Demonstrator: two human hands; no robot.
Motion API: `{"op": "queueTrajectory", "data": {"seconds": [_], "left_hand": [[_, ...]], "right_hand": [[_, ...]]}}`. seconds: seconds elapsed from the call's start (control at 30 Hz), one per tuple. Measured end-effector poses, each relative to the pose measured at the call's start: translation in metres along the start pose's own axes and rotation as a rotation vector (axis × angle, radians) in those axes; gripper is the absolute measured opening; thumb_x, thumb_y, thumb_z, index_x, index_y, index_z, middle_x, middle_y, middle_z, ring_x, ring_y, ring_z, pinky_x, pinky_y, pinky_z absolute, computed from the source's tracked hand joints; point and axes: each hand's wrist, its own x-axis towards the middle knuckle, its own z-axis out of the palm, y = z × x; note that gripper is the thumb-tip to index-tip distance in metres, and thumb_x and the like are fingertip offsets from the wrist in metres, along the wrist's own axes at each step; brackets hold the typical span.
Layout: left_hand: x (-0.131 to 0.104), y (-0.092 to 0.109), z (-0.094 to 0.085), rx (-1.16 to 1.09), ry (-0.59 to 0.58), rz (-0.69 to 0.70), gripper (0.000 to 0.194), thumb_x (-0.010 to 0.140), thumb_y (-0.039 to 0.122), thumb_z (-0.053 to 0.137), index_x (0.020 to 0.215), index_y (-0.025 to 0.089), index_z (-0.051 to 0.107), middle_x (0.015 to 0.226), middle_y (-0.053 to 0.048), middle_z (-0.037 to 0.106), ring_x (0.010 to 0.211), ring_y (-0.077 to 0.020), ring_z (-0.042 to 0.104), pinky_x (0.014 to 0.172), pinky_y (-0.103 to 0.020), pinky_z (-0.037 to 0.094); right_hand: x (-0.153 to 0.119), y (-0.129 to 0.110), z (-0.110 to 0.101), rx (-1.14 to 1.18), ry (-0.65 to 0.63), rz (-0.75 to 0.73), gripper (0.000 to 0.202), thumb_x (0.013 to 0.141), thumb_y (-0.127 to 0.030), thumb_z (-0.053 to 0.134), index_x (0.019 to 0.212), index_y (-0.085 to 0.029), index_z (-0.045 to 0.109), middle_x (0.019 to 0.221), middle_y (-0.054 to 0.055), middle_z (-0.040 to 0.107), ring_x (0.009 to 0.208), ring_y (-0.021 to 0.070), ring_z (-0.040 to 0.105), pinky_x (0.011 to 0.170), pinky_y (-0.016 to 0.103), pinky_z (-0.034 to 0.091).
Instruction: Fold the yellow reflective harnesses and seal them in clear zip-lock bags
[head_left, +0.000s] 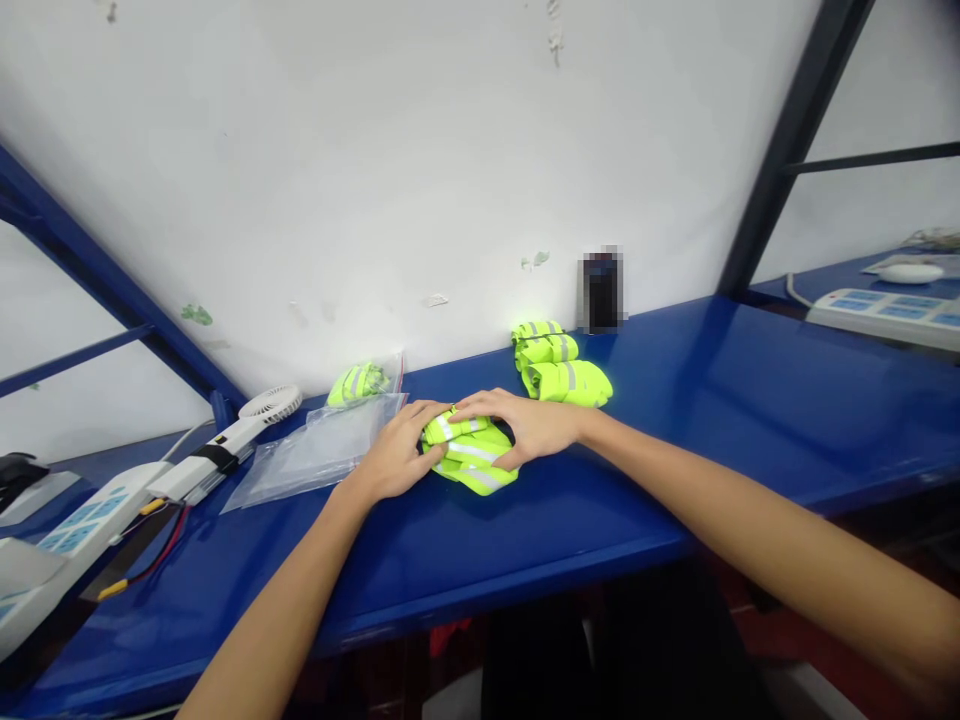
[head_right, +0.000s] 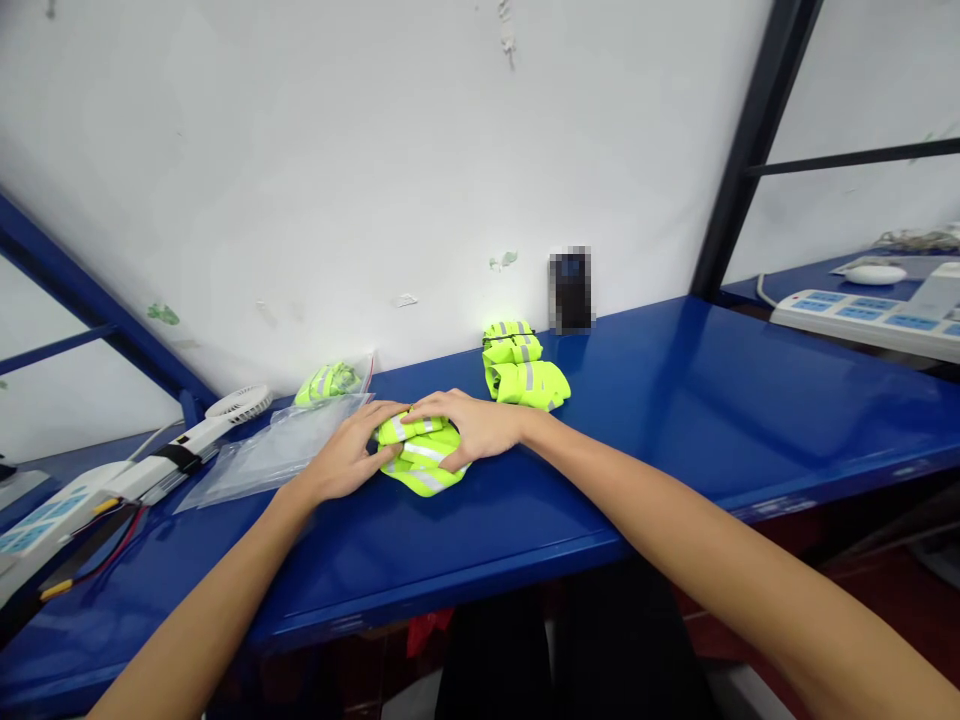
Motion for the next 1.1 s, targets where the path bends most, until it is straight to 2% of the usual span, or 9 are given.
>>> {"op": "queueTrajectory", "data": {"seconds": [0.1, 0.2, 0.33, 0.43, 0.57, 0.73, 0.83, 0.93, 1.1], "left_hand": [[-0.001, -0.003, 0.001, -0.041, 0.033, -0.006, 0.049, 0.093, 0.042, 0.05, 0.138, 0.021, 0.048, 0.133, -0.01, 0.057, 0.122, -0.0286, 0.051, 0.106, -0.044, 0.038], [-0.001, 0.0, 0.001, -0.076, 0.064, -0.006, 0.046, 0.096, 0.042, 0.044, 0.136, 0.02, 0.048, 0.131, -0.01, 0.059, 0.118, -0.0267, 0.055, 0.103, -0.041, 0.039], [0.001, 0.004, 0.001, -0.122, 0.1, -0.05, 0.039, 0.097, 0.044, 0.041, 0.124, 0.019, 0.056, 0.106, -0.006, 0.067, 0.091, -0.0223, 0.062, 0.083, -0.034, 0.045], [0.0, 0.002, 0.004, -0.194, 0.154, -0.086, 0.039, 0.098, 0.044, 0.039, 0.117, 0.018, 0.061, 0.091, -0.003, 0.068, 0.078, -0.0193, 0.062, 0.073, -0.03, 0.045], [-0.001, -0.005, 0.012, -0.221, 0.23, -0.077, 0.04, 0.099, 0.042, 0.039, 0.125, 0.018, 0.057, 0.106, -0.007, 0.068, 0.091, -0.0212, 0.064, 0.08, -0.032, 0.047], [-0.001, -0.006, 0.008, -0.151, 0.532, 0.02, 0.054, 0.095, 0.035, 0.047, 0.145, 0.02, 0.034, 0.135, -0.013, 0.052, 0.118, -0.0244, 0.054, 0.097, -0.041, 0.046], [-0.002, -0.001, -0.001, -0.032, 0.483, 0.124, 0.059, 0.089, 0.032, 0.057, 0.143, 0.02, 0.037, 0.144, -0.014, 0.043, 0.132, -0.0282, 0.043, 0.108, -0.046, 0.04], [-0.003, 0.002, -0.003, 0.063, 0.403, 0.154, 0.057, 0.086, 0.027, 0.059, 0.141, 0.02, 0.041, 0.148, -0.014, 0.04, 0.138, -0.0289, 0.038, 0.114, -0.048, 0.033], [-0.002, 0.002, 0.005, -0.009, 0.409, 0.145, 0.044, 0.09, 0.026, 0.055, 0.134, 0.022, 0.048, 0.13, -0.011, 0.058, 0.12, -0.025, 0.056, 0.104, -0.042, 0.044]], "right_hand": [[0.0, -0.003, -0.002, 0.073, 0.033, -0.024, 0.064, 0.082, -0.026, 0.062, 0.144, -0.029, 0.045, 0.145, 0.007, 0.044, 0.13, 0.0287, 0.038, 0.11, 0.051, 0.029], [0.002, -0.001, -0.001, 0.211, 0.178, -0.006, 0.051, 0.09, -0.018, 0.041, 0.14, -0.025, 0.049, 0.137, 0.007, 0.054, 0.124, 0.0251, 0.048, 0.107, 0.049, 0.034], [0.006, 0.006, 0.009, 0.118, 0.316, 0.051, 0.066, 0.078, -0.013, 0.057, 0.143, -0.021, 0.044, 0.135, 0.011, 0.055, 0.119, 0.0272, 0.053, 0.101, 0.046, 0.041], [0.009, 0.009, 0.019, 0.101, 0.377, 0.072, 0.063, 0.075, -0.015, 0.064, 0.137, -0.02, 0.05, 0.129, 0.01, 0.059, 0.113, 0.0268, 0.057, 0.099, 0.046, 0.043], [0.015, 0.01, 0.029, 0.464, 0.407, 0.111, 0.051, 0.073, -0.018, 0.069, 0.123, -0.021, 0.057, 0.107, 0.005, 0.067, 0.093, 0.0215, 0.063, 0.083, 0.037, 0.052], [0.021, 0.006, 0.031, 0.89, 0.543, 0.216, 0.034, 0.071, -0.021, 0.071, 0.103, -0.021, 0.06, 0.089, 0.001, 0.068, 0.081, 0.019, 0.065, 0.072, 0.031, 0.052], [0.023, 0.005, 0.028, 1.09, 0.643, 0.277, 0.04, 0.074, -0.023, 0.068, 0.112, -0.026, 0.057, 0.083, -0.002, 0.067, 0.072, 0.0168, 0.064, 0.064, 0.028, 0.05], [0.024, 0.005, 0.028, 1.213, 0.625, 0.283, 0.037, 0.075, -0.024, 0.068, 0.111, -0.025, 0.058, 0.082, -0.001, 0.067, 0.073, 0.0166, 0.064, 0.065, 0.028, 0.051], [0.024, 0.001, 0.032, 1.284, 0.496, 0.193, 0.031, 0.079, -0.035, 0.07, 0.105, -0.021, 0.062, 0.093, 0.002, 0.068, 0.086, 0.0178, 0.065, 0.079, 0.03, 0.052]]}}
